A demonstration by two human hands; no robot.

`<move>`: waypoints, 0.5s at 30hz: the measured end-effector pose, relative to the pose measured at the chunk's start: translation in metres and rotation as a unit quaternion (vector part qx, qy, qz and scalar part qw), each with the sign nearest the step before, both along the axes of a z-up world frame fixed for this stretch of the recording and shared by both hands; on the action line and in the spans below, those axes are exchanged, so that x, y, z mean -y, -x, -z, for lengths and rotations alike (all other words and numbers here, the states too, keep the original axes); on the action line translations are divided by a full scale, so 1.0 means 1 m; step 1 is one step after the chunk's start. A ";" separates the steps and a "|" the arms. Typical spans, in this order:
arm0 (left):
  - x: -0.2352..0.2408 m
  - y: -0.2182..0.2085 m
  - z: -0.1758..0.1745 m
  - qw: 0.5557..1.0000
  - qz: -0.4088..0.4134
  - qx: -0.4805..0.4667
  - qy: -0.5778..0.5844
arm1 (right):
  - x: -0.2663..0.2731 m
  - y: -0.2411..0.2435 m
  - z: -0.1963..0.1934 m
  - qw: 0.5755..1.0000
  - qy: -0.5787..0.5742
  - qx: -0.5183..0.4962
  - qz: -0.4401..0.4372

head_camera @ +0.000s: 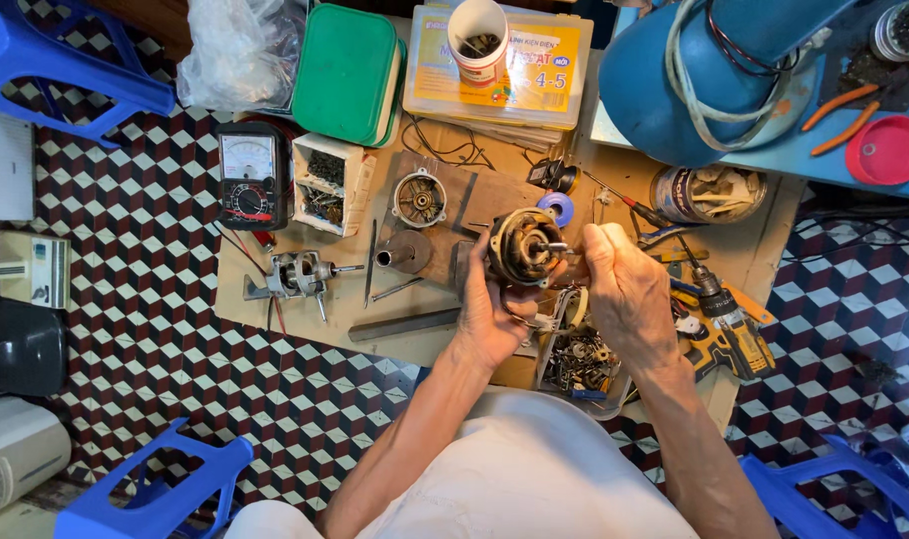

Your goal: The person disassembles a small electrical motor, removes the rotor, and uses a screwdriver to adjust internal components. They wipe parts with a cloth and reassemble the motor housing.

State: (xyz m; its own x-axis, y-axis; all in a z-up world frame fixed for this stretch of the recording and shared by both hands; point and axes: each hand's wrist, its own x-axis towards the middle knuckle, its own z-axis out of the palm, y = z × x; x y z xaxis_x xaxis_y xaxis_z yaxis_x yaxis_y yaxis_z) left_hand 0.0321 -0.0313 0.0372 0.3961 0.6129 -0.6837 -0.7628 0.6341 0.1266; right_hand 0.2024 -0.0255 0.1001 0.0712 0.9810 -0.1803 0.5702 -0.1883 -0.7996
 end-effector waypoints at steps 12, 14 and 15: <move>-0.010 0.004 0.023 0.993 -0.061 0.084 0.062 | -0.006 0.013 0.027 0.983 0.053 -0.173 0.043; -0.014 0.004 0.028 0.992 -0.063 0.080 0.079 | -0.008 0.014 0.031 0.973 0.061 -0.216 0.048; -0.017 0.004 0.029 0.991 -0.063 0.076 0.094 | -0.010 0.014 0.032 0.970 0.064 -0.228 0.053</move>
State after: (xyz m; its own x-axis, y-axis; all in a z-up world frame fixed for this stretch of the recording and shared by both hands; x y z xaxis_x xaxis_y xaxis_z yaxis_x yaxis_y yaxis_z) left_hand 0.0281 -0.0147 0.0082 0.4313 0.5318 -0.7288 -0.8390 0.5334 -0.1073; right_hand 0.1880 -0.0159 0.0678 0.0552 0.9401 -0.3364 0.1348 -0.3408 -0.9304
